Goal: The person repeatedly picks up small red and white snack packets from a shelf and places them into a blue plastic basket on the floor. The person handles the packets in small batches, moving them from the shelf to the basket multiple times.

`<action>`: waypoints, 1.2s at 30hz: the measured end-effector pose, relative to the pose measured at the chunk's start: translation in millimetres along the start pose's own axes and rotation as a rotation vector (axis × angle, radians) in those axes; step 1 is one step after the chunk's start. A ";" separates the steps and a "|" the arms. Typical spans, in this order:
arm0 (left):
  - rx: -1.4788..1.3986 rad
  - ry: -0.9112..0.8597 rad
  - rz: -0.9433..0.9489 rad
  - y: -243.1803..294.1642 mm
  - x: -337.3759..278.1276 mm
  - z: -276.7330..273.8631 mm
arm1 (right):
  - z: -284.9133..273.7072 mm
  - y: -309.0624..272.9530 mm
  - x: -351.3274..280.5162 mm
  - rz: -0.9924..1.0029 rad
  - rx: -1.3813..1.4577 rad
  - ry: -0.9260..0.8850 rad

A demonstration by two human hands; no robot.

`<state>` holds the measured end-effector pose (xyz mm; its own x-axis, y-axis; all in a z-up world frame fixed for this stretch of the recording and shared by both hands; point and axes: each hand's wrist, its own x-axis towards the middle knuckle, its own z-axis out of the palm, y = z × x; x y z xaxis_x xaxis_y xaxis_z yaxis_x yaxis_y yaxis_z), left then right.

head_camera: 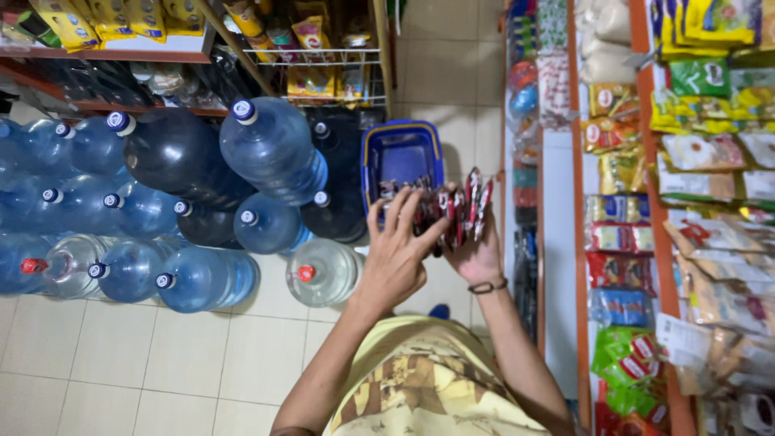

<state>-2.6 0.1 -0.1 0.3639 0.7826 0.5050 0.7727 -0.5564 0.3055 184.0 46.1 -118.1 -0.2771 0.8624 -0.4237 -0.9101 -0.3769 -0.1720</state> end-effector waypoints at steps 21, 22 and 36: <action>-0.035 -0.009 0.019 -83.4 7.3 -23.3 | 22.6 57.2 64.5 0.032 -0.111 0.210; -0.038 -0.008 0.021 -89.2 7.6 -26.1 | 17.5 60.5 69.9 0.029 -0.112 0.212; -0.421 0.228 -0.182 -163.3 6.7 -36.5 | 65.4 120.2 88.0 -0.129 -0.044 0.194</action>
<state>-145.3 86.1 -17.1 0.0840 0.8229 0.5620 0.5198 -0.5173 0.6798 30.1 98.8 -117.9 -0.0912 0.8246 -0.5582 -0.9188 -0.2859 -0.2722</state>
